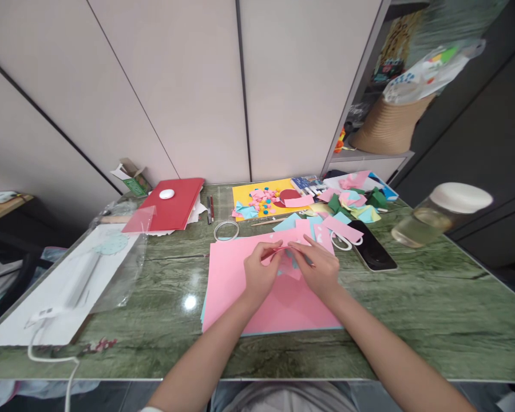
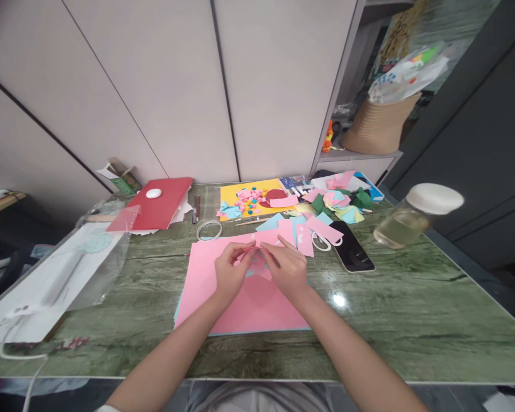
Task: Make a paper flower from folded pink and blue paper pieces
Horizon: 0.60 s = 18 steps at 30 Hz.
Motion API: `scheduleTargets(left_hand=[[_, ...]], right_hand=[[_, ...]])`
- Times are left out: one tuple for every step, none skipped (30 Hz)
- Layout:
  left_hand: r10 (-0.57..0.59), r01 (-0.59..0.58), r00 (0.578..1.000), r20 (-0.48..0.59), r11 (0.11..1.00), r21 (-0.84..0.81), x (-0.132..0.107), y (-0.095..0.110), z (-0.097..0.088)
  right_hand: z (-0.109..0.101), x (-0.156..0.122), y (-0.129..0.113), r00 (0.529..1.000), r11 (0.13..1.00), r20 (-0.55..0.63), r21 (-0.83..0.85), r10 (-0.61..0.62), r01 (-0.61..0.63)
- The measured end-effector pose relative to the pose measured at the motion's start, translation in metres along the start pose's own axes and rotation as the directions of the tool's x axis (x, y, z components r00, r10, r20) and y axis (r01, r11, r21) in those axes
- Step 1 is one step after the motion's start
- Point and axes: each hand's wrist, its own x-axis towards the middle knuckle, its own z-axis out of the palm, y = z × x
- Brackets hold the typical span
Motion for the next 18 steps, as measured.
scheduleTargets(left_hand=[[0.008, -0.008, 1.000, -0.003, 1.000, 0.007, 0.0000, 0.0004, -0.0001], [0.015, -0.015, 1.000, -0.009, 1.000, 0.018, 0.0001, 0.0007, -0.0002], [0.019, -0.019, 1.000, -0.017, 0.999, 0.033, 0.0005, 0.0007, -0.0003], [0.021, -0.019, 0.999, -0.025, 0.999, 0.049, 0.0011, 0.0005, -0.0005], [0.019, -0.017, 0.999, -0.031, 0.998, 0.063, 0.0018, 0.0001, -0.0006], [0.017, -0.014, 0.999, -0.036, 0.997, 0.073, 0.0025, -0.0006, -0.0008], [0.012, -0.009, 0.999, -0.040, 0.997, 0.078, 0.0032, -0.0016, -0.0010], [0.006, -0.002, 0.999, -0.043, 0.997, 0.078, 0.0038, -0.0027, -0.0013], [-0.004, 0.007, 0.999, -0.046, 0.997, 0.074, 0.0043, -0.0038, -0.0016], [-0.015, 0.018, 0.999, -0.048, 0.997, 0.069, 0.0045, -0.0049, -0.0020], [-0.024, 0.027, 0.999, -0.047, 0.997, 0.066, 0.0047, -0.0059, -0.0023], [-0.029, 0.032, 0.999, -0.043, 0.997, 0.070, 0.0047, -0.0066, -0.0027], [-0.027, 0.029, 0.999, -0.034, 0.996, 0.079, 0.0048, -0.0070, -0.0029], [-0.020, 0.022, 1.000, -0.020, 0.995, 0.092, 0.0049, -0.0072, -0.0031], [-0.012, 0.012, 1.000, -0.004, 0.994, 0.108, 0.0052, -0.0074, -0.0033], [-0.006, 0.004, 1.000, 0.013, 0.992, 0.126, 0.0057, -0.0075, -0.0033], [-0.005, 0.000, 1.000, 0.030, 0.990, 0.144, 0.0063, -0.0077, -0.0033], [-0.009, 0.001, 0.999, 0.046, 0.986, 0.165, 0.0071, -0.0082, -0.0033]], right_hand=[[0.0004, -0.0004, 0.0002, 1.000, 1.000, 0.005, 0.002, 0.021, -0.021], [0.0007, -0.0007, 0.0004, 0.999, 0.999, 0.010, 0.005, 0.041, -0.041], [0.0010, -0.0008, 0.0006, 0.998, 0.998, 0.016, 0.010, 0.056, -0.056], [0.0010, -0.0009, 0.0008, 0.998, 0.998, 0.021, 0.015, 0.067, -0.067], [0.0011, -0.0008, 0.0010, 0.997, 0.997, 0.028, 0.019, 0.074, -0.075], [0.0011, -0.0007, 0.0011, 0.996, 0.996, 0.037, 0.023, 0.079, -0.080], [0.0011, -0.0006, 0.0012, 0.995, 0.996, 0.046, 0.024, 0.083, -0.085], [0.0012, -0.0004, 0.0014, 0.995, 0.996, 0.055, 0.023, 0.086, -0.087], [0.0013, -0.0003, 0.0015, 0.994, 0.996, 0.061, 0.018, 0.086, -0.087], [0.0016, -0.0003, 0.0018, 0.995, 0.996, 0.064, 0.013, 0.083, -0.084], [0.0020, -0.0003, 0.0021, 0.995, 0.997, 0.062, 0.008, 0.078, -0.078], [0.0024, -0.0004, 0.0024, 0.996, 0.997, 0.059, 0.002, 0.071, -0.071], [0.0029, -0.0005, 0.0029, 0.997, 0.998, 0.055, -0.002, 0.062, -0.062], [0.0033, -0.0006, 0.0034, 0.997, 0.999, 0.054, -0.009, 0.053, -0.052], [0.0037, -0.0007, 0.0039, 0.997, 0.999, 0.057, -0.021, 0.045, -0.044], [0.0041, -0.0008, 0.0043, 0.997, 0.999, 0.069, -0.038, 0.041, -0.039], [0.0045, -0.0008, 0.0048, 0.995, 0.997, 0.090, -0.061, 0.043, -0.037], [0.0049, -0.0008, 0.0052, 0.991, 0.995, 0.123, -0.090, 0.052, -0.041]])
